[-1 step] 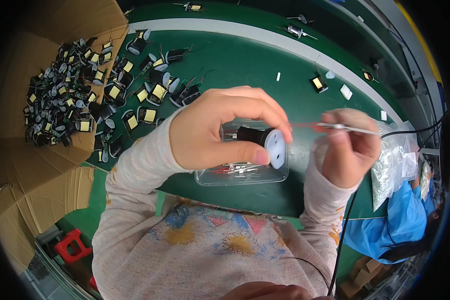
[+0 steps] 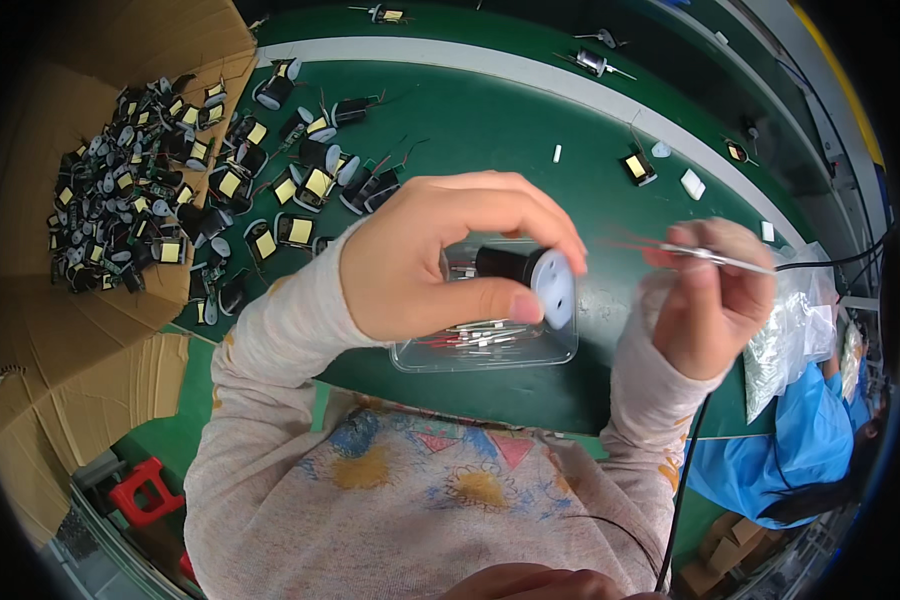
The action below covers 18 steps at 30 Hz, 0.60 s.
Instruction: The person threads a wire through a white plastic piece and then presses the assembly onto a black component by hand.
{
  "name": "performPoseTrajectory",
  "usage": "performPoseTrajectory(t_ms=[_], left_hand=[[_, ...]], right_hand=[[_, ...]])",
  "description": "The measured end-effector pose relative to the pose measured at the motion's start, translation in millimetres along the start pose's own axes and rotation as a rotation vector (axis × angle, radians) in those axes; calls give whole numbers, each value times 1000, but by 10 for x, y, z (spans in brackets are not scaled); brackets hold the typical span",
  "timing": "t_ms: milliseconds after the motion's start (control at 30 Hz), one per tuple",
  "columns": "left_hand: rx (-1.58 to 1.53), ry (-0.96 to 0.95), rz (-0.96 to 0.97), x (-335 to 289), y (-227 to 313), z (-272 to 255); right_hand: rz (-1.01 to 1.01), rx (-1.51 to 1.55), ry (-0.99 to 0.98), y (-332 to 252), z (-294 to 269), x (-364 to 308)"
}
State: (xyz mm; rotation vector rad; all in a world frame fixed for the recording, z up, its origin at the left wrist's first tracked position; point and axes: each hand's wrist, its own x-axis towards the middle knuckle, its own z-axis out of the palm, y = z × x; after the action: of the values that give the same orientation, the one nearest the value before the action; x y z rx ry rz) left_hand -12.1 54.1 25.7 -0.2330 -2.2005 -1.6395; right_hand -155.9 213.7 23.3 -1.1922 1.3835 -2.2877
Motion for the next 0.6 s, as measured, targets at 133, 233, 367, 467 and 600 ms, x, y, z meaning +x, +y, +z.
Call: performPoseTrajectory(t_ms=[133, 233, 367, 467, 600], left_hand=[[-107, 127, -109, -20, 44, 158], [-18, 147, -27, -42, -7, 215], [48, 162, 70, -31, -32, 215], [213, 109, 117, -25, -23, 186], [276, 97, 149, -31, -35, 189]], right_hand=[[-78, -64, 107, -165, -48, -43], [-105, -96, 16, -226, -22, -112], [-97, -32, -40, -261, 24, -122], [-70, -165, -142, -277, -4, -76], [-94, -275, -217, -280, -47, -75]])
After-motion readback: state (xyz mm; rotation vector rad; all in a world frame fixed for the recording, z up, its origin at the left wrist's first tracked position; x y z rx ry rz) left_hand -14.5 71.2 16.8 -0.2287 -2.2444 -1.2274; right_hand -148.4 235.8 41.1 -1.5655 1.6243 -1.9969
